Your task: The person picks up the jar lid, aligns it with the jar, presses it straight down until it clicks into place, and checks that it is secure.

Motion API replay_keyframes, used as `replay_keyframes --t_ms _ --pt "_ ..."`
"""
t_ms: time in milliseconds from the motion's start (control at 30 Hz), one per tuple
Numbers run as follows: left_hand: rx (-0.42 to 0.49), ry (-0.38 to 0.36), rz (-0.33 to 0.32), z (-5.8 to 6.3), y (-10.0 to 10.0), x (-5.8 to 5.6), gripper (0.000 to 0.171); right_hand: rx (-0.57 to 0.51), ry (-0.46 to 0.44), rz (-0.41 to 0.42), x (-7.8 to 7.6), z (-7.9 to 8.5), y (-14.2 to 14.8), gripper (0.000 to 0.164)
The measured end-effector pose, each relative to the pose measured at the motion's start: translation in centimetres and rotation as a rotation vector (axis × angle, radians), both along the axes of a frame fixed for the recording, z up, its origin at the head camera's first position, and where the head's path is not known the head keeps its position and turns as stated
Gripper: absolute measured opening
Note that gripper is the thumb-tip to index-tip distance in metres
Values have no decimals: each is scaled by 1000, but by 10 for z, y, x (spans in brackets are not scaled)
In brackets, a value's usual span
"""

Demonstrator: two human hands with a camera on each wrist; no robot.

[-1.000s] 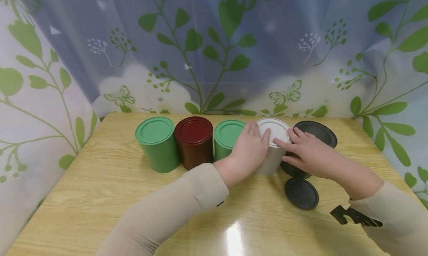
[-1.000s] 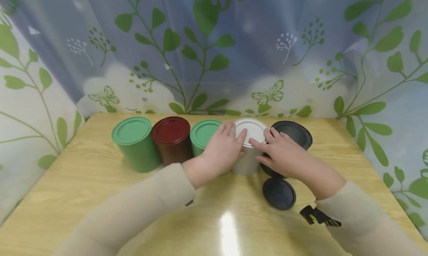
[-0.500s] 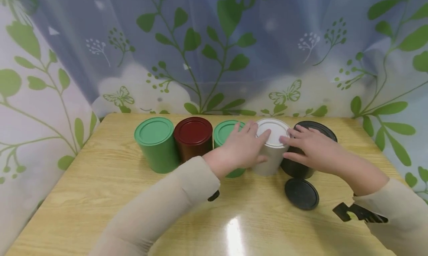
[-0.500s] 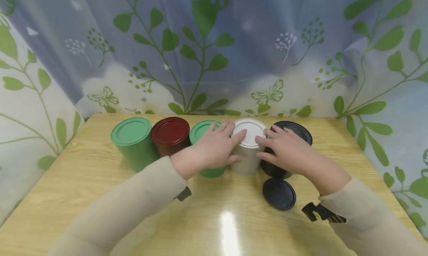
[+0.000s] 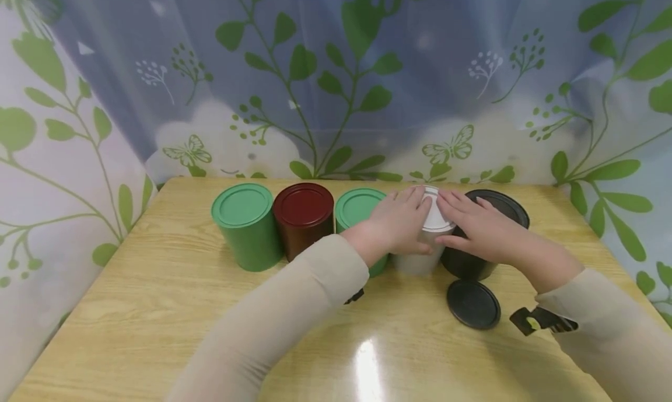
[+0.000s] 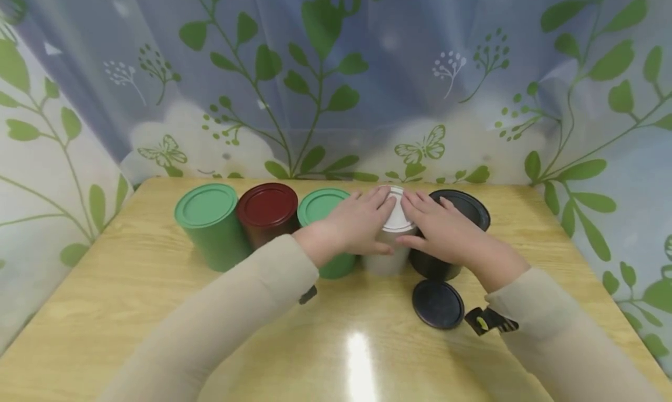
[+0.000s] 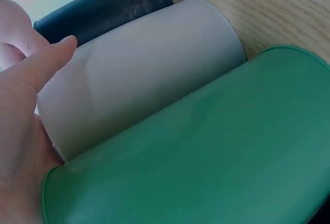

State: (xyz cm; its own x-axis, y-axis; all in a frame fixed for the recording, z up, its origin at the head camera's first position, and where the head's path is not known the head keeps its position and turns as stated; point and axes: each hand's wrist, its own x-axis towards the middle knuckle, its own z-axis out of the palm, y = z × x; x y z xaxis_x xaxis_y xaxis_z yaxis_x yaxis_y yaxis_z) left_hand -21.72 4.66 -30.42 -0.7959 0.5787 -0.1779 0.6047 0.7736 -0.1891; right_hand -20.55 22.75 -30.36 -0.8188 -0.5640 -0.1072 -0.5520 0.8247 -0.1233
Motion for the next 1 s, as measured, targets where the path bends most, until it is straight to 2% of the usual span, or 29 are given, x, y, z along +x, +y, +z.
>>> replay_keyframes --t_ms 200,367,633,833,1000 --pt "38 5 15 0 -2 3 92 -25 23 0 6 -1 4 87" --pt "63 51 -8 -3 -7 11 91 -48 44 -6 18 0 11 89" --pt "68 139 -88 -9 -13 35 87 -64 48 -19 43 0 24 90" --pt "89 180 -169 -12 -14 55 86 -92 72 -19 62 -10 41 89" --pt "72 198 -216 -14 -11 67 87 -141 105 -7 75 -20 50 87"
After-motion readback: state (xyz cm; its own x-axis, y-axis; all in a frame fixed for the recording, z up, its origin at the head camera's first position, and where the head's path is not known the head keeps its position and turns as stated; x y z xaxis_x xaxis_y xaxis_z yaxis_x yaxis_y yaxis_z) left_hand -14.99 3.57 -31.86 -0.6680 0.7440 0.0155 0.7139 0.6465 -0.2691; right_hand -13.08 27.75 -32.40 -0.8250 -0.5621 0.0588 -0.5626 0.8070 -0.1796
